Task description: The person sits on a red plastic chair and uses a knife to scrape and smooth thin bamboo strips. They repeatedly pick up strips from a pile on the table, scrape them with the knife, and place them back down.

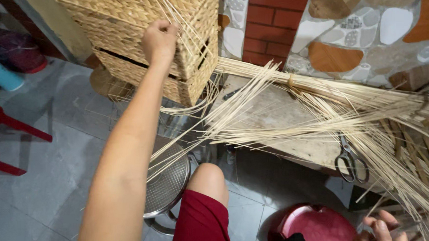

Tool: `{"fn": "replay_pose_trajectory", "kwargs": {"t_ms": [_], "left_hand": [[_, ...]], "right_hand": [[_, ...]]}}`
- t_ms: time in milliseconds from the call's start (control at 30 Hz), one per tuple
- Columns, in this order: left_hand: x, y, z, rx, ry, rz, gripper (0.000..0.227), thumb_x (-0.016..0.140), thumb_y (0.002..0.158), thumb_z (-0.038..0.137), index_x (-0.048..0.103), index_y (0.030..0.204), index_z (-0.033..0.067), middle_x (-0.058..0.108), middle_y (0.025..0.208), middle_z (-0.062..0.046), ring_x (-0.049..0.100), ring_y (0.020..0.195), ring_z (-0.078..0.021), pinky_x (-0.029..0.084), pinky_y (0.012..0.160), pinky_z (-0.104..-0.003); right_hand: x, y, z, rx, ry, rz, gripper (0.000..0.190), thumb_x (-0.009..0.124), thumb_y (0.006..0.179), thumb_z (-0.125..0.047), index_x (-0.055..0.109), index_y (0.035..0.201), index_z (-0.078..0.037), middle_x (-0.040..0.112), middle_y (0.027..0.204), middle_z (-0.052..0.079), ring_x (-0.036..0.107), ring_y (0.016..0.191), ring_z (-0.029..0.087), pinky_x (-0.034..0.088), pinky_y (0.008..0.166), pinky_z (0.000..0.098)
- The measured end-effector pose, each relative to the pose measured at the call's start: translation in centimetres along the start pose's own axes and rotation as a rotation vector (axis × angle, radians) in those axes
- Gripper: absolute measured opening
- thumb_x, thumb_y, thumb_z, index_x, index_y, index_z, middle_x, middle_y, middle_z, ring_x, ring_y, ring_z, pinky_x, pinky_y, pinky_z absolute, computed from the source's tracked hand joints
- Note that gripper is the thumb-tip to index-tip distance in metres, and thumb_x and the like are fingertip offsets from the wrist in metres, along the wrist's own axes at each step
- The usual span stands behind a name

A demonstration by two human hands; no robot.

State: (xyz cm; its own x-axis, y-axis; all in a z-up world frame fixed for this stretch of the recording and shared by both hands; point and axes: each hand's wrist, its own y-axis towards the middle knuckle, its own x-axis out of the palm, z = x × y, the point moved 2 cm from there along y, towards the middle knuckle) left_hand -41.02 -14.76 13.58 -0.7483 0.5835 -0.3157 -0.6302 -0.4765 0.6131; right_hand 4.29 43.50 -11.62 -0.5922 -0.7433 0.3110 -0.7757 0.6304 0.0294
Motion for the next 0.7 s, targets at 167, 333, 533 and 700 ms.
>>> {"fn": "replay_pose_trajectory", "kwargs": {"t_ms": [167,333,533,700], "left_hand": [[-1.3,0.3,-0.3,0.104,0.05,-0.001,0.036,0.087,0.084,0.043,0.078,0.102,0.0126,0.077,0.091,-0.012,0.07,0.083,-0.0249,0.054,0.078,-0.04],[-5.6,-4.6,5.3,0.535,-0.339,0.032,0.026,0.068,0.11,0.008,0.062,0.135,0.0052,0.069,0.121,-0.008,0.066,0.092,-0.0164,0.056,0.083,-0.033],[-3.2,-19.8,11.2,0.583,-0.438,-0.418,0.006,0.068,0.102,0.002,0.063,0.103,0.0056,0.064,0.097,-0.006,0.065,0.087,-0.0192,0.054,0.08,-0.034],[3.9,-31.5,9.8,0.658,-0.148,-0.825,0.016,0.076,0.089,0.018,0.074,0.105,0.0158,0.069,0.102,-0.006,0.066,0.097,-0.0302,0.054,0.08,-0.043]], "right_hand": [[4.3,-2.5,-2.8,-0.044,0.21,0.07,0.015,0.057,0.113,-0.011,0.06,0.125,-0.003,0.071,0.092,0.012,0.047,0.055,0.01,0.035,0.049,0.023],[9.5,-6.2,-7.2,-0.038,0.191,0.066,0.029,0.051,0.117,-0.025,0.051,0.135,-0.002,0.068,0.104,0.007,0.055,0.075,0.011,0.042,0.061,0.0254],[12.7,-6.9,-8.9,0.081,0.179,0.007,0.039,0.049,0.112,-0.031,0.052,0.139,-0.003,0.061,0.085,0.006,0.044,0.057,0.009,0.038,0.053,0.0229],[12.8,-7.0,-8.4,0.141,0.168,-0.018,0.041,0.049,0.109,-0.028,0.052,0.139,-0.001,0.059,0.083,0.006,0.043,0.056,0.008,0.035,0.05,0.0208]]}}
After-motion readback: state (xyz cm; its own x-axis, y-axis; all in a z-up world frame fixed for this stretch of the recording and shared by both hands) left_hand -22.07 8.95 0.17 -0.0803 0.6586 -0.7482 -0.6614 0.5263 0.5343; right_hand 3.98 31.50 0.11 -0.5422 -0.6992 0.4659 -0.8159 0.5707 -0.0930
